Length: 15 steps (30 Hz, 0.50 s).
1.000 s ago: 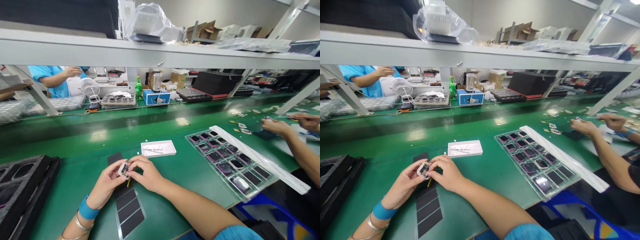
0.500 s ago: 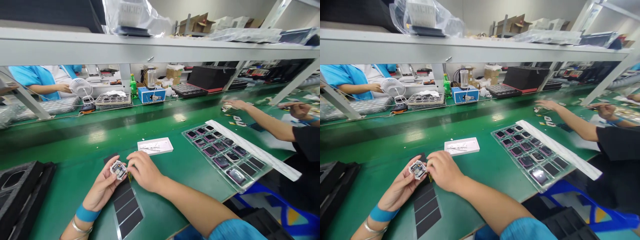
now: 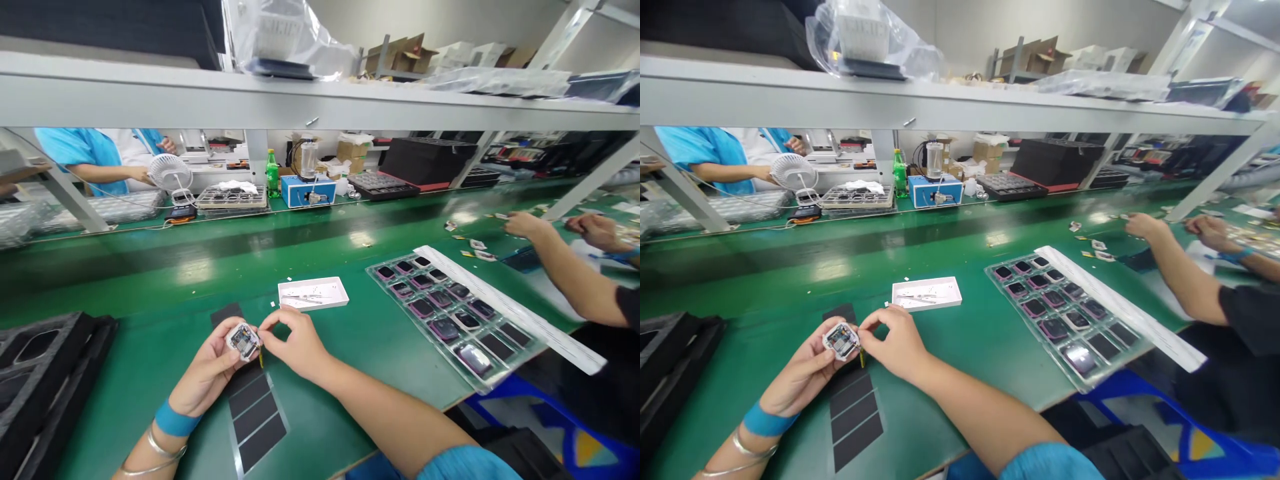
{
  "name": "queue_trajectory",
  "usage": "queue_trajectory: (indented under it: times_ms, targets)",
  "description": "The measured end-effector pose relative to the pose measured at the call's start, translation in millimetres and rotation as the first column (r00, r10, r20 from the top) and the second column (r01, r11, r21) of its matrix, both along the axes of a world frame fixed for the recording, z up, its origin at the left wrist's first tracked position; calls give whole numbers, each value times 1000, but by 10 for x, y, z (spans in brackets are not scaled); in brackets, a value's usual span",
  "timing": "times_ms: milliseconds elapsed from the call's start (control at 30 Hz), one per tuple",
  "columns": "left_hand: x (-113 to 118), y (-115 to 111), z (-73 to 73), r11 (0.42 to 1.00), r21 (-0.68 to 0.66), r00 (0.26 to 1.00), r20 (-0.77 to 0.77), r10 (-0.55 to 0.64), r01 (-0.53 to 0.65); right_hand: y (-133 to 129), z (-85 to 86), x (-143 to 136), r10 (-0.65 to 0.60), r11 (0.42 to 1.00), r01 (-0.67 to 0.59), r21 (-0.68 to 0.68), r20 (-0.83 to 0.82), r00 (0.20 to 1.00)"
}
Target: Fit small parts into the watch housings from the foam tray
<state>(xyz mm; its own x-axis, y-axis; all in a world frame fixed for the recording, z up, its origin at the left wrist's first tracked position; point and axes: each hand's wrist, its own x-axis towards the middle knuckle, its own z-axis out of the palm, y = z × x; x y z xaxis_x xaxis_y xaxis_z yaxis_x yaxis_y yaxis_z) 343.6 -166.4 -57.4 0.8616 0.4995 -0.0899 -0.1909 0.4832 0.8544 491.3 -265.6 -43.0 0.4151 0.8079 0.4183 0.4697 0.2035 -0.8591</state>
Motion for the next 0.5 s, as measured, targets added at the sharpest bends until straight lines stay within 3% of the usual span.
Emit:
queue_trajectory:
  times_ms: [367, 500]
  targets:
    - [13, -17, 11, 994, 106, 1000, -19, 12, -10, -4, -54, -48, -37, 999, 37, 0, 75, 996]
    - [30, -25, 1, 991, 133, 999, -40, 32, -26, -3, -95, -61, -73, 997, 70, 22, 178, 981]
